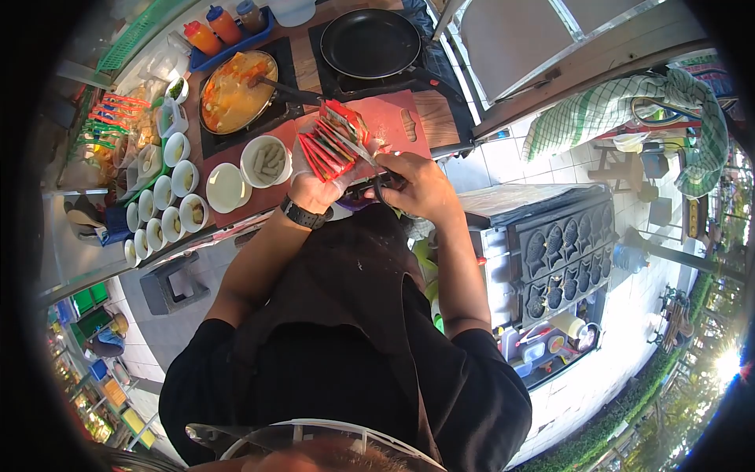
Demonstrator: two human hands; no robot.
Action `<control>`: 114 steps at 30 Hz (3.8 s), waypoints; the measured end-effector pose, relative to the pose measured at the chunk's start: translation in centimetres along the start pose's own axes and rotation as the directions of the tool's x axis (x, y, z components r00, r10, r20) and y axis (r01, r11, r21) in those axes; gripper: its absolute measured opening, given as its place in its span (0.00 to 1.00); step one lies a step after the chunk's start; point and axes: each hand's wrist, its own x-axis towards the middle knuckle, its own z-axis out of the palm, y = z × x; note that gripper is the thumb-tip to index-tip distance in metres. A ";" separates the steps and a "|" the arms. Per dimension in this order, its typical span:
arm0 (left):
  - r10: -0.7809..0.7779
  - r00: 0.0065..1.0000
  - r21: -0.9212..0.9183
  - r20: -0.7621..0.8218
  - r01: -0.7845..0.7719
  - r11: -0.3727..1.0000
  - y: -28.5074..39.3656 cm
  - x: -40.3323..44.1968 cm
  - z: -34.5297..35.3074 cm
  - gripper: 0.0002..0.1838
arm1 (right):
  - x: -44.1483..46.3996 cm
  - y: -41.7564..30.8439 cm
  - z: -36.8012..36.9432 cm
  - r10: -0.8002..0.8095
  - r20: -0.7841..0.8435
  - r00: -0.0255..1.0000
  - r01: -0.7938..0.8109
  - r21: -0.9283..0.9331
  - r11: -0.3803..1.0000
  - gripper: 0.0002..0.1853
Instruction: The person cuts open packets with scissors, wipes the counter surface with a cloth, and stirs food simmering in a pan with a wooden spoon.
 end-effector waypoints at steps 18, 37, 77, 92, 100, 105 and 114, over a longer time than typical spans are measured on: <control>0.000 1.000 0.061 0.003 0.000 0.998 -0.2 0.1 0.8 0.28 | -0.1 -0.4 0.4 -0.003 -0.080 0.997 -0.005 -0.111 0.994 0.31; -0.022 0.995 0.075 -0.102 0.030 0.997 -0.7 0.5 0.5 0.30 | 0.1 -0.5 0.6 -0.017 -0.115 0.993 -0.007 -0.204 0.979 0.31; -0.035 0.988 -0.060 -0.152 0.026 0.998 0.0 1.4 -1.1 0.23 | 1.2 -1.9 -0.3 0.156 -0.039 0.987 -0.160 -0.106 0.981 0.24; -0.001 0.971 -0.228 0.238 0.057 0.972 1.9 1.0 -1.2 0.24 | -0.4 -0.6 -0.6 0.039 0.049 0.998 -0.032 -0.134 0.990 0.31; 0.071 0.970 -0.208 0.231 -0.022 0.978 1.3 1.0 -1.5 0.25 | 0.1 -1.2 -0.4 -0.041 0.053 0.998 0.048 -0.122 0.991 0.30; -0.036 0.953 -0.352 0.300 0.145 0.925 1.3 0.9 -1.6 0.34 | 0.2 -0.4 -0.2 -0.080 0.071 0.994 0.079 0.028 0.997 0.27; -0.025 0.934 -0.245 0.356 0.120 0.962 1.2 0.2 -0.6 0.34 | 0.0 0.0 -0.2 -0.146 0.113 0.983 0.126 0.164 0.978 0.26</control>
